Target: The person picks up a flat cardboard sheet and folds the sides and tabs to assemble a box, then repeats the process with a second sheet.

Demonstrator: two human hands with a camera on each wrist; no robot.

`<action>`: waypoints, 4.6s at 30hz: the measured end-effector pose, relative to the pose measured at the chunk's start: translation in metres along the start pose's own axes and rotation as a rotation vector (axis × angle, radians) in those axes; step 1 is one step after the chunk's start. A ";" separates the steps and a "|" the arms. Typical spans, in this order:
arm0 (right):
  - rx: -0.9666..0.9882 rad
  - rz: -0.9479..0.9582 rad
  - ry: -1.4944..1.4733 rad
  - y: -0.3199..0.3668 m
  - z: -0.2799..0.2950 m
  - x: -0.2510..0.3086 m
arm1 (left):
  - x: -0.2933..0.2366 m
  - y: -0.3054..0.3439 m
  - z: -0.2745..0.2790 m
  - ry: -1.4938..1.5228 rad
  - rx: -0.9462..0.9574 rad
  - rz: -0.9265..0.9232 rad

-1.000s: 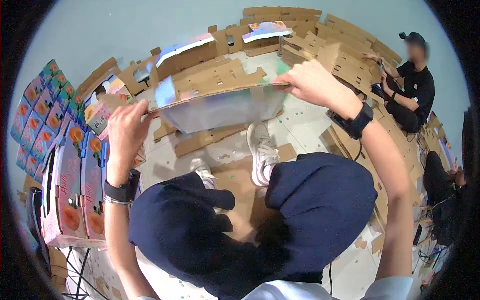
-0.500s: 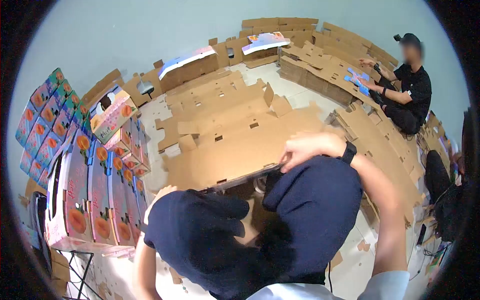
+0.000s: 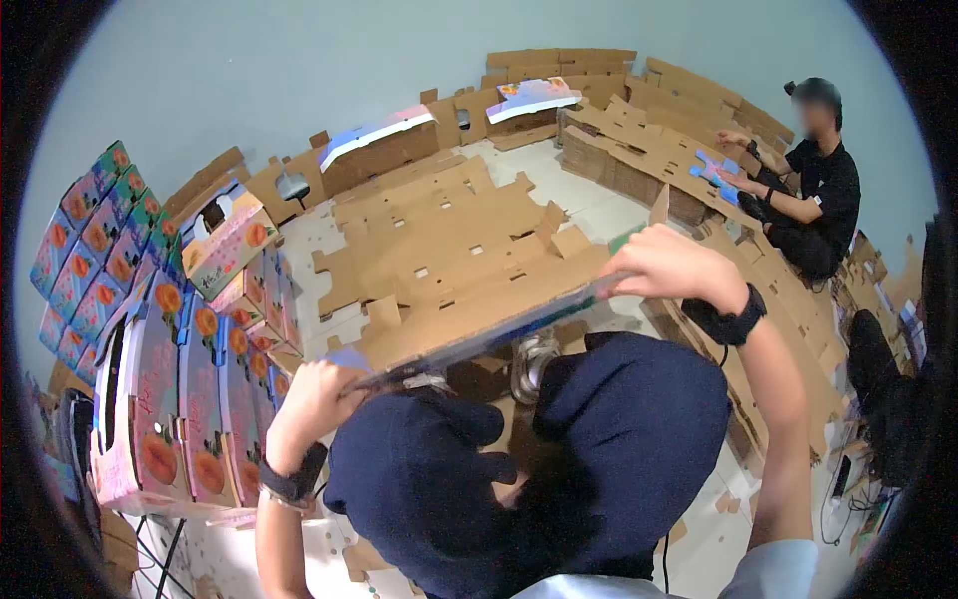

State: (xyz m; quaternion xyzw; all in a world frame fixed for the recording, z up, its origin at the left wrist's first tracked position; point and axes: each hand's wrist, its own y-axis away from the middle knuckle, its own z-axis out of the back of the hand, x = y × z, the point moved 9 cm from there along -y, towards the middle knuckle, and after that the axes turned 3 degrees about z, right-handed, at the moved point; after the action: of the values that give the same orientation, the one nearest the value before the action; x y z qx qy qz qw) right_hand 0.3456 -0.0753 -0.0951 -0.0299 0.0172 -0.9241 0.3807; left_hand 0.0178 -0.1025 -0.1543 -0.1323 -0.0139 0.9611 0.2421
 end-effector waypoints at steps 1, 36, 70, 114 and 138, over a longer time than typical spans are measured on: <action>-0.014 0.007 0.022 0.004 0.003 0.001 | -0.008 0.003 0.001 0.006 -0.045 -0.078; 0.239 -0.516 -0.353 -0.122 -0.404 -0.208 | 0.246 -0.147 -0.313 -0.559 0.055 0.432; -0.515 -0.896 -1.645 -0.155 -0.407 -0.252 | 0.312 -0.112 -0.269 0.532 -0.283 0.771; 0.272 0.040 -0.309 -0.177 -0.397 -0.104 | 0.332 -0.080 -0.369 1.350 -0.592 1.175; -0.270 0.326 -0.076 -0.263 -0.214 -0.012 | 0.218 -0.005 -0.303 0.991 -0.266 0.794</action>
State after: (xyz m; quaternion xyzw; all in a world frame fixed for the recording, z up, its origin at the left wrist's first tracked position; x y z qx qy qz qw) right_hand 0.1543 0.1214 -0.2950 -0.1122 0.1313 -0.8377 0.5181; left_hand -0.0852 -0.0073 -0.5004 -0.5840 0.0303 0.7926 -0.1726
